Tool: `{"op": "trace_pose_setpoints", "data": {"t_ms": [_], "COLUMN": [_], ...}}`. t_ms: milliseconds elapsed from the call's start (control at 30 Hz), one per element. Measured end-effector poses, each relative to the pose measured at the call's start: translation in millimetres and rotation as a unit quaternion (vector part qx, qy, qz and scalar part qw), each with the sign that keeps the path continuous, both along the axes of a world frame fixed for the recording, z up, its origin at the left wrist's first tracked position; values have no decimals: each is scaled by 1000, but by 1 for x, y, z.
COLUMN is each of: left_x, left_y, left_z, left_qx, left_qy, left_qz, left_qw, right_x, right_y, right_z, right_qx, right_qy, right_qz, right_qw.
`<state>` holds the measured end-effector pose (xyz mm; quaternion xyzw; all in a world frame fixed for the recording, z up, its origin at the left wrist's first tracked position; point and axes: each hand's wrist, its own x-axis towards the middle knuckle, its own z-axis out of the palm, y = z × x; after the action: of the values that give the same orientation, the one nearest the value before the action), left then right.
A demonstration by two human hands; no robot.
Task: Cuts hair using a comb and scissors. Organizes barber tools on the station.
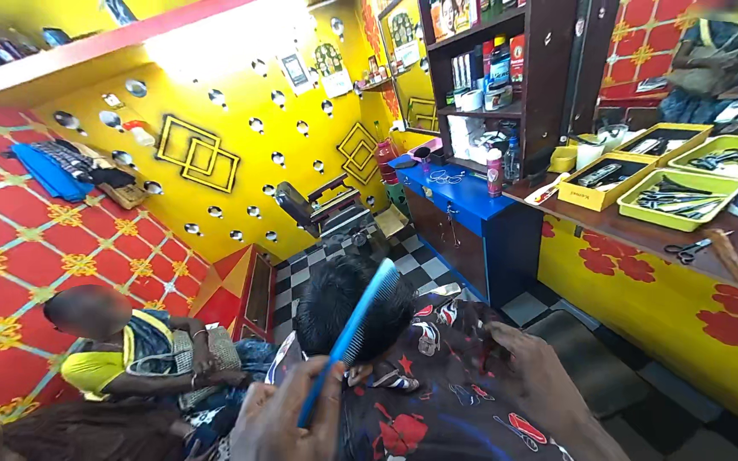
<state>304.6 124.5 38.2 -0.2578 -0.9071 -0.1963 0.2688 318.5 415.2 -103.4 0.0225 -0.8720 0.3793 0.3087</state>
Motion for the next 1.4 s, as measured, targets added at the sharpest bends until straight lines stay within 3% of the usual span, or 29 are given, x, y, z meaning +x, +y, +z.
{"op": "trace_pose_setpoints", "data": {"t_ms": [100, 200, 300, 400, 467, 600, 733, 900, 967, 1067, 1167, 1233, 1400], "left_x": [3, -7, -20, -24, -11, 16, 22, 34, 37, 28, 16, 14, 29], "left_y": [20, 25, 17, 22, 43, 98, 114, 125, 131, 130, 118, 120, 143], "left_z": [-19, -17, 26, 43, 34, 7, -15, -24, -24, 26, 66, 56, -15], "left_qx": [-104, -8, 89, 115, 69, -93, -193, -297, -259, -147, -51, -81, -250], "left_qy": [13, 75, 118, 25, 11, 94, 102, 39, 31, 166, 80, 33, 66], "left_qz": [-31, -46, 61, 169, 202, 205, 193, 61, 31, 198, 313, 308, 170], "left_qw": [994, 996, 987, 979, 977, 970, 957, 952, 965, 955, 945, 947, 951], "right_x": [25, 42, 41, 30, 17, 4, -9, -17, -14, -11, -1, 8, 30], "right_y": [17, 53, 90, 122, 145, 178, 196, 195, 190, 188, 189, 193, 203], "right_z": [-15, -18, -24, -38, -45, -48, -54, -53, -54, -58, -59, -58, -61], "right_qx": [-23, -20, -48, -62, -60, -38, -1, 13, 17, 25, 35, 45, 84], "right_qy": [-40, -64, -88, -103, -115, -158, -175, -191, -179, -152, -158, -158, -166], "right_qz": [-36, -31, -3, 57, 101, 160, 193, 212, 203, 168, 141, 135, 103], "right_qw": [998, 997, 995, 991, 986, 974, 965, 958, 962, 974, 977, 977, 977]}}
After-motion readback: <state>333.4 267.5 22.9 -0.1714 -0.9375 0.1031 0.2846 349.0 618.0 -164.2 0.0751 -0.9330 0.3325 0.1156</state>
